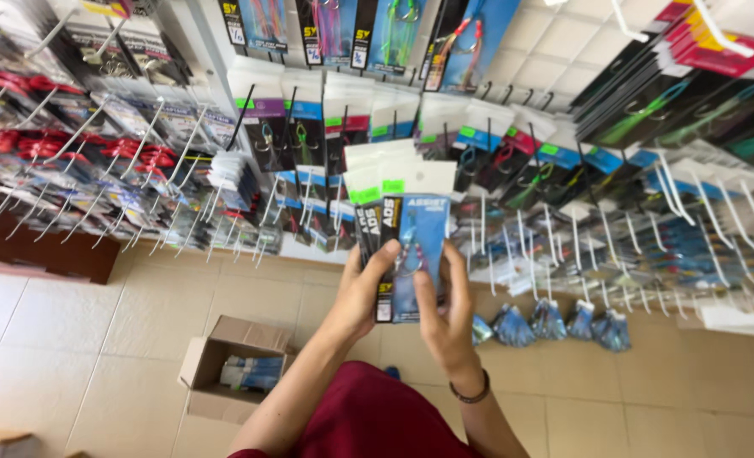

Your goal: The person selects several packages of fishing hooks from a display rack, carries them to a cardboard box on the floor, and places them inside the box.

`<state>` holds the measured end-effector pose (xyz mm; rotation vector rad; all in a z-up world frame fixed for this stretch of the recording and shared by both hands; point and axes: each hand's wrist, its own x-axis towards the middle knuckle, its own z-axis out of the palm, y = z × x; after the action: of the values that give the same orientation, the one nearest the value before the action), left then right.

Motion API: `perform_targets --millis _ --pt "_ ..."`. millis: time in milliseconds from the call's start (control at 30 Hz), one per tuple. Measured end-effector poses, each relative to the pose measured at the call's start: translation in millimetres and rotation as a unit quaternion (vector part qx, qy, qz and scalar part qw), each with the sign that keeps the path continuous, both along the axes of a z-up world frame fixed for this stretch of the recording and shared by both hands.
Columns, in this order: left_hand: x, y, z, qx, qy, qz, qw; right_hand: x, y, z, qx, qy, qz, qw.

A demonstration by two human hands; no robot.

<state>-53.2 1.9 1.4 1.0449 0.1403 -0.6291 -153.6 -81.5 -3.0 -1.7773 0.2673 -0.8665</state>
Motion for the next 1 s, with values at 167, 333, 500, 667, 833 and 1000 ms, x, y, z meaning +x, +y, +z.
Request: perform_targets --millis 167,333,500,667,833,1000 --pt "-23.0 12.9 -16.9 -0.019 0.024 0.072 0.997 -11.8 -11.7 12.8 -0.134 0.055 0.023 0.989" --pt "-44.5 26.8 -40.8 -0.025 -0.015 0.098 0.995 -23.9 -32.2 -21.3 -0.162 0.065 0.068 0.982" --pt "-66.9 29.1 -82.6 -0.05 0.004 0.075 0.996 -33.1 -39.5 -58.3 0.051 0.022 0.153 0.987" --pt "-83.0 22.6 -88.4 -0.039 -0.018 0.07 0.997 -45.7 -52.1 -48.0 0.131 0.007 0.165 0.978" --pt "-98.6 14.7 -62.8 -0.01 -0.078 0.047 0.996 -64.0 -70.1 -36.6 0.204 0.021 0.164 0.965" --pt "-105.1 2.8 -55.8 -0.009 -0.089 0.02 0.996 -83.8 -94.6 -51.7 0.259 0.03 0.154 0.953"
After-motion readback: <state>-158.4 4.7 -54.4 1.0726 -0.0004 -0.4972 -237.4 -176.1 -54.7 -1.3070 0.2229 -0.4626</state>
